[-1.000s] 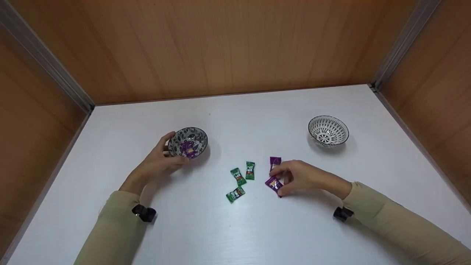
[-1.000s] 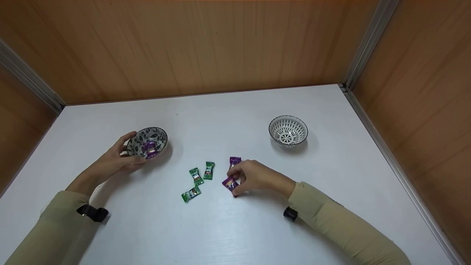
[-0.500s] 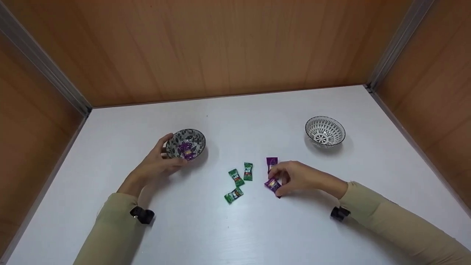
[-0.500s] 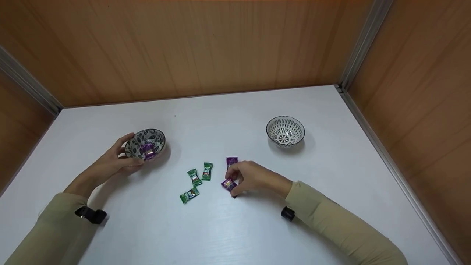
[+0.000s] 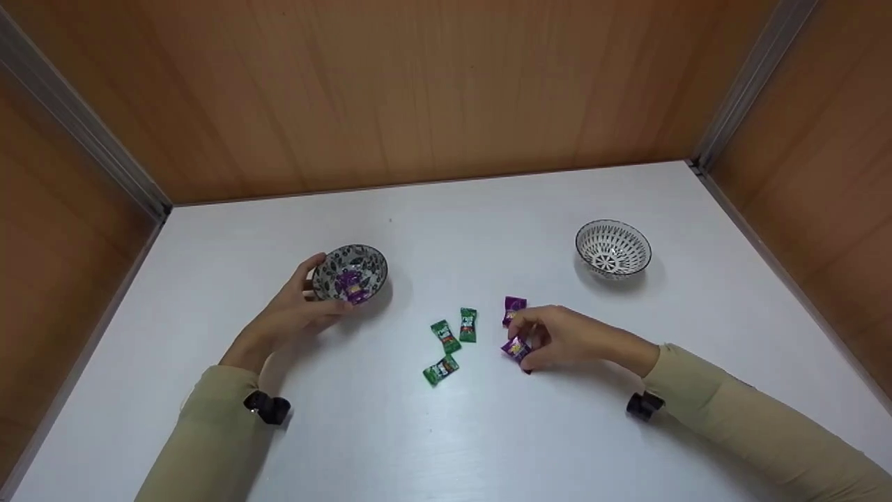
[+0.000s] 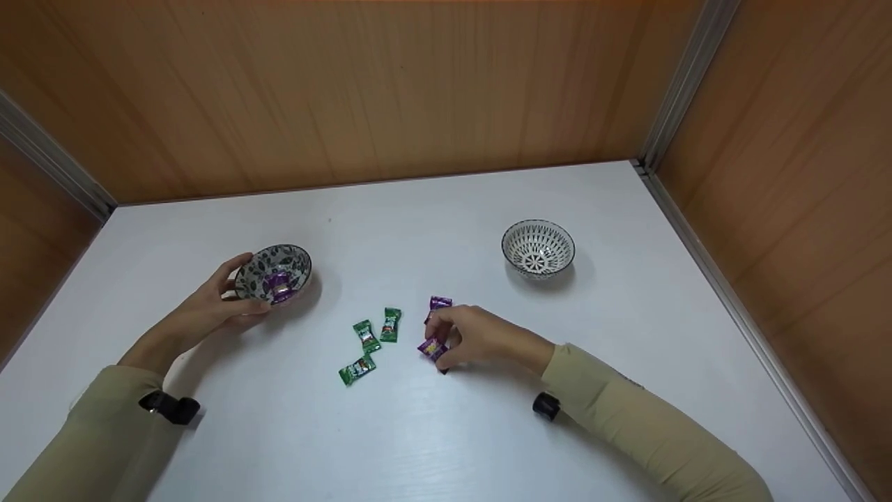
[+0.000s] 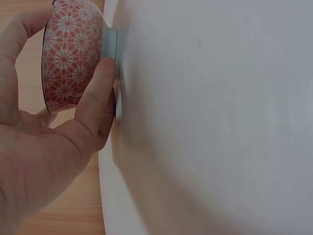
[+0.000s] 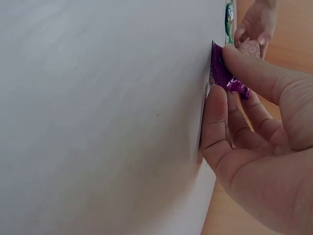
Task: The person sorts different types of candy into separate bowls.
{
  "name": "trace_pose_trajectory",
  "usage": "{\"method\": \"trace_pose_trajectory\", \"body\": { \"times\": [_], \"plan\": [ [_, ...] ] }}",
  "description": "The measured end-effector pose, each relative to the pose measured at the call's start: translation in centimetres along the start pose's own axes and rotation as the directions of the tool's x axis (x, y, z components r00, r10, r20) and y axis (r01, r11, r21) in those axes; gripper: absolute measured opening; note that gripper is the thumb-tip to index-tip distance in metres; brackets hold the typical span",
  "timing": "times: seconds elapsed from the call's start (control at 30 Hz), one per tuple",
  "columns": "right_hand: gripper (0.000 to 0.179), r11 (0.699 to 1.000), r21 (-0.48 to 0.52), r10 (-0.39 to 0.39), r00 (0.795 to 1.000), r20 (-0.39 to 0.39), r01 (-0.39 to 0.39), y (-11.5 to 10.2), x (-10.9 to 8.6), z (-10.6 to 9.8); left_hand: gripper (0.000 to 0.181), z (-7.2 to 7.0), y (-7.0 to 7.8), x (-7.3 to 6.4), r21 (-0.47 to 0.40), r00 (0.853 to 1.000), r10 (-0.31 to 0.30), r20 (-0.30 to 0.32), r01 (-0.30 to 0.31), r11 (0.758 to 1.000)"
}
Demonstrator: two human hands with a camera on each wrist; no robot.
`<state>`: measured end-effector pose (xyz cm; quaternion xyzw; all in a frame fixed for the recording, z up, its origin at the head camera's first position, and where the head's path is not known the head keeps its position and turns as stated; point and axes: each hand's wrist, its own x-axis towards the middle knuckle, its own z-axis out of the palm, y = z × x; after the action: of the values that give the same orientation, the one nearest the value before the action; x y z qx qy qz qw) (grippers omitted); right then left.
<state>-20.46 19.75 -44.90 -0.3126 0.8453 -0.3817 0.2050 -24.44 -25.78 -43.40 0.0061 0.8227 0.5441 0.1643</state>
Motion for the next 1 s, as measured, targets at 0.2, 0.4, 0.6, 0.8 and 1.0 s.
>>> {"method": "trace_pose_trajectory", "body": {
  "times": [0.2, 0.4, 0.6, 0.8, 1.0],
  "plan": [
    [0.032, 1.0, 0.021, 0.005, 1.0, 0.0, -0.005, 0.0, -0.1, -0.1, 0.12, 0.1, 0.2, 0.1, -0.003, 1.0, 0.0, -0.007, 0.0, 1.0],
    [0.033, 0.998, 0.046, 0.035, 0.999, 0.01, -0.035, -0.4, 0.0, -0.1, 0.12, -0.1, 0.3, 0.0, 0.004, 1.0, -0.011, -0.001, 0.011, 1.0],
    [0.032, 0.997, 0.061, 0.041, 0.999, 0.019, -0.042, -0.7, 0.0, -0.1, 0.118, -0.3, 0.5, -0.2, 0.024, 1.0, -0.017, -0.009, 0.017, 1.0],
    [0.031, 0.989, 0.135, 0.048, 0.998, 0.038, -0.052, -1.3, 0.7, -0.5, 0.118, -0.2, 0.8, -0.2, 0.0, 0.999, 0.02, -0.028, -0.02, 1.0],
    [0.033, 0.981, 0.185, 0.053, 0.998, 0.023, -0.057, -2.5, 1.8, -1.1, 0.123, 0.2, 1.1, -0.3, 0.034, 0.997, 0.037, -0.067, -0.035, 0.999]
  ]
}}
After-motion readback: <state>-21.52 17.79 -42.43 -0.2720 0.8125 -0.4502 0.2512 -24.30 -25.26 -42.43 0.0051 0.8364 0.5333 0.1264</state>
